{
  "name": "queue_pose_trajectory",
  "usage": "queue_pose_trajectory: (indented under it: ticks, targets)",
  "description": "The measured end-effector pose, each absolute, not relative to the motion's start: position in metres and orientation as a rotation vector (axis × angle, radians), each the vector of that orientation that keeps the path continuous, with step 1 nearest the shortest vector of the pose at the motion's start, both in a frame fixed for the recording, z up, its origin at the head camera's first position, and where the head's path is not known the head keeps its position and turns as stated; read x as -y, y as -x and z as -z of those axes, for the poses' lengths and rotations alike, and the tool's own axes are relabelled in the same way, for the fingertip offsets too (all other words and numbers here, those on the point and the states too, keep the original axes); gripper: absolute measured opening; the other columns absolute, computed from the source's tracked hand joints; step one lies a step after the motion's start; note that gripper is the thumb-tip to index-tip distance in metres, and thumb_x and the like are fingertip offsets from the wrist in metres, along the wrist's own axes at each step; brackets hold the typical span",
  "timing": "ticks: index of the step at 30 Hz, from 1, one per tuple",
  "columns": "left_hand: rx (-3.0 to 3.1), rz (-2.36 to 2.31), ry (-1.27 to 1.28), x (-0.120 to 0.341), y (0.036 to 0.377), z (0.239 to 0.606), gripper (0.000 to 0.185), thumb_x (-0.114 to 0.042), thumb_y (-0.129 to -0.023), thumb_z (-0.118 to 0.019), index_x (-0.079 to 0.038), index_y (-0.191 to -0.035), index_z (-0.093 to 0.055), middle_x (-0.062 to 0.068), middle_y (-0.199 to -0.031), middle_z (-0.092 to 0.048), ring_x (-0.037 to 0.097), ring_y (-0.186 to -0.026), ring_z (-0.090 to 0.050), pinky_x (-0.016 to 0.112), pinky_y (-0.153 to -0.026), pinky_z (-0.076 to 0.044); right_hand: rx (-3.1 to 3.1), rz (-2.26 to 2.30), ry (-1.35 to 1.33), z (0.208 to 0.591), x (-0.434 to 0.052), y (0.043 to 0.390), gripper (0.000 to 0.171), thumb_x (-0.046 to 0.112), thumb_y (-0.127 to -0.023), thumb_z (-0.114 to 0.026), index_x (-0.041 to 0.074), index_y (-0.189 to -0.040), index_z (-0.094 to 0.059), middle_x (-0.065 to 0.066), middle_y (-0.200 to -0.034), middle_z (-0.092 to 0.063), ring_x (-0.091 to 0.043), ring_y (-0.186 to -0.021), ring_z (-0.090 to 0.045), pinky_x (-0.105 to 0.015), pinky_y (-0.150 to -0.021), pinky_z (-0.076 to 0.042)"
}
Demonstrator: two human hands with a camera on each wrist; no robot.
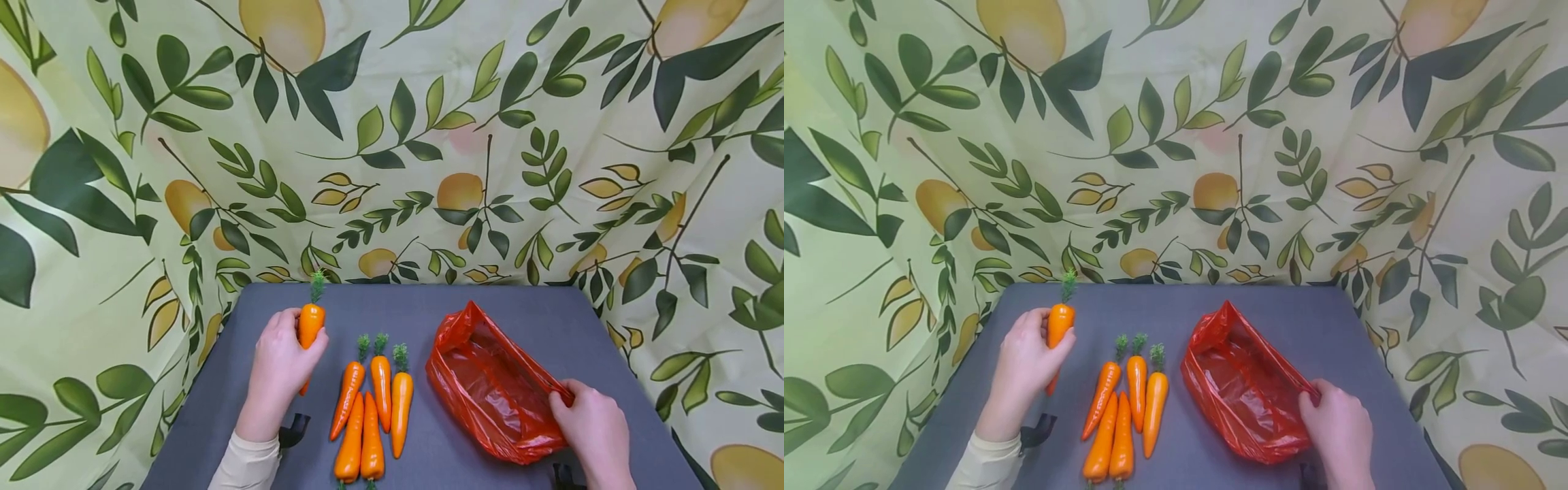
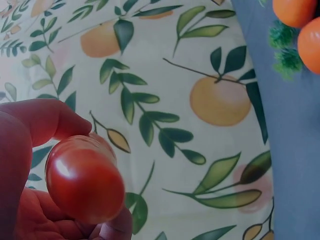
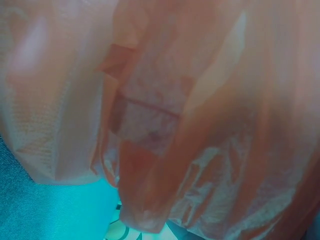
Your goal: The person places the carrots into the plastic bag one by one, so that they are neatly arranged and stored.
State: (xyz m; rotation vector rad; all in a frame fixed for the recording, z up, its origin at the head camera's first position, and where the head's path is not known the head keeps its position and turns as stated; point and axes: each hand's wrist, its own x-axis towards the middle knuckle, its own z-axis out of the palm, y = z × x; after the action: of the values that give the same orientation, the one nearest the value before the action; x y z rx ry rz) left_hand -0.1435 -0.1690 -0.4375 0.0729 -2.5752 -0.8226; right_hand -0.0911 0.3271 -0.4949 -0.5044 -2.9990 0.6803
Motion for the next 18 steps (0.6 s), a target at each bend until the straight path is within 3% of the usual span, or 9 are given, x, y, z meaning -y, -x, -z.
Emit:
queue_pose_trajectory:
  ticks: [18]
  targets:
    - [2.563, 0.838, 0.031, 0.150, 0.145, 0.431, 0.048, -0.031, -0.093, -0.082, 0.001, -0.126, -0.070, 0.015, -0.106, -0.069, 0.032, -0.084, -0.064, 0.046, -0.073, -0.057, 2.989, -0.677, 0.485, 0.496, -0.323, 0.090, 0.037, 0.025, -0.097, -0.075, -0.005, -0.118, -0.079, -0.018, -0.091, -0.081, -0.019, -0.066, -0.063, -0.036, -0.060, -0.053]
